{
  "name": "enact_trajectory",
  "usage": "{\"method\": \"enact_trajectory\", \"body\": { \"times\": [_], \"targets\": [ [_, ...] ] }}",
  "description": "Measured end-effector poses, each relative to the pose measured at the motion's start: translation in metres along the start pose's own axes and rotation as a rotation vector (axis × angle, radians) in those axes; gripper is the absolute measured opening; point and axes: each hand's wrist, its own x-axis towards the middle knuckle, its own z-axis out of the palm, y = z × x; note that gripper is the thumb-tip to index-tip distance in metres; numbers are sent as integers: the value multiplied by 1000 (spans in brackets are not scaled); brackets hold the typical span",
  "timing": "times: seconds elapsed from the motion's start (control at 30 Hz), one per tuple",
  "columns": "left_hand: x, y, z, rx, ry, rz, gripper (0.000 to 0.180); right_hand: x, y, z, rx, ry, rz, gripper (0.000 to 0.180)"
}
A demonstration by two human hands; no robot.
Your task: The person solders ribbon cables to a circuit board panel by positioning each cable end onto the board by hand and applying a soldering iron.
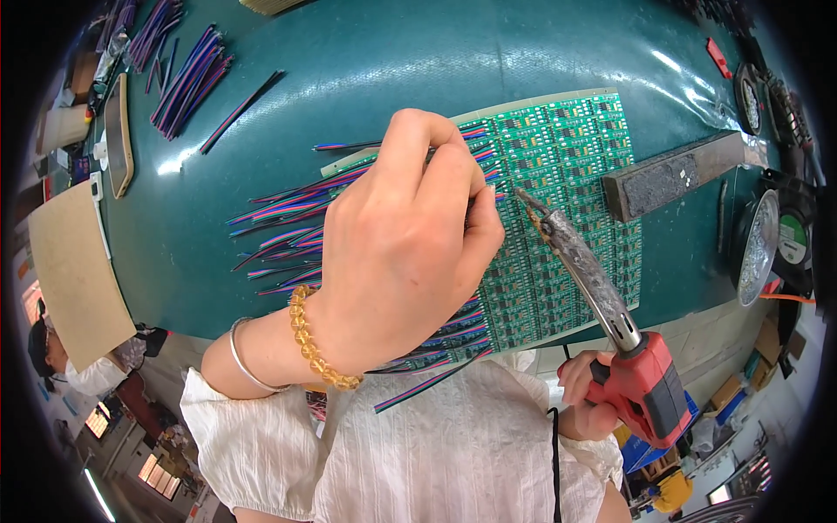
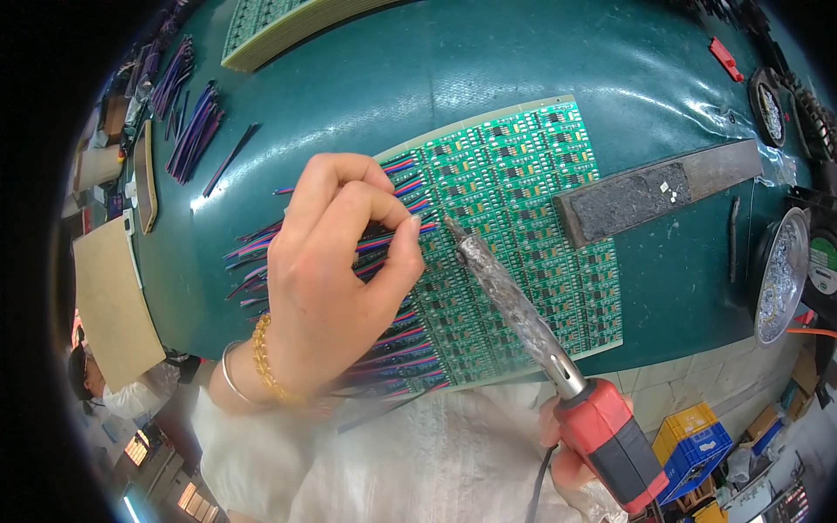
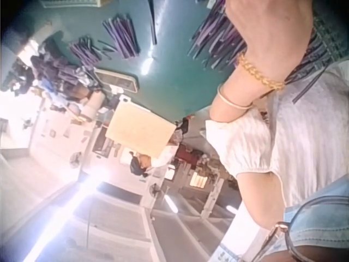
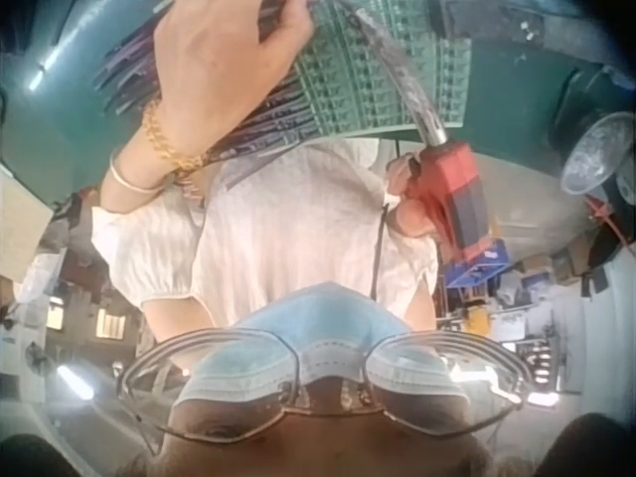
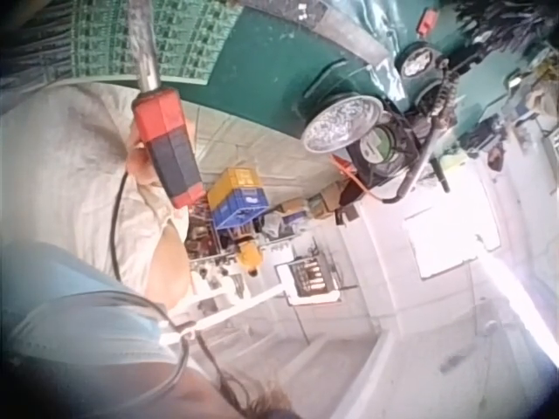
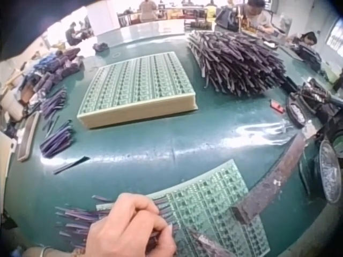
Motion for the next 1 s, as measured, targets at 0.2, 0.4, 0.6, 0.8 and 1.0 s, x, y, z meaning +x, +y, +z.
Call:
{"method": "enact_trajectory", "body": {
  "times": [0.2, 0.4, 0.6, 0.8, 1.0],
  "targets": [
    [2, 2, -5, -35, -44, -18, 15, -3, 3, 1, 62, 30, 11, 19],
    [2, 2, -5, -27, -51, -20, 15, -4, 9, 6, 193, 77, -21, 21],
    [1, 2, -4, -22, -46, -34, 15, 0, 1, -1, 103, -2, 51, 23],
    [1, 1, 1, -7, -19, -13, 15, -13, 13, 7, 142, 160, -22, 23],
    [0, 2, -1, 9, -14, -13, 15, -4, 3, -1, 141, 18, 40, 24]
  ]
}}
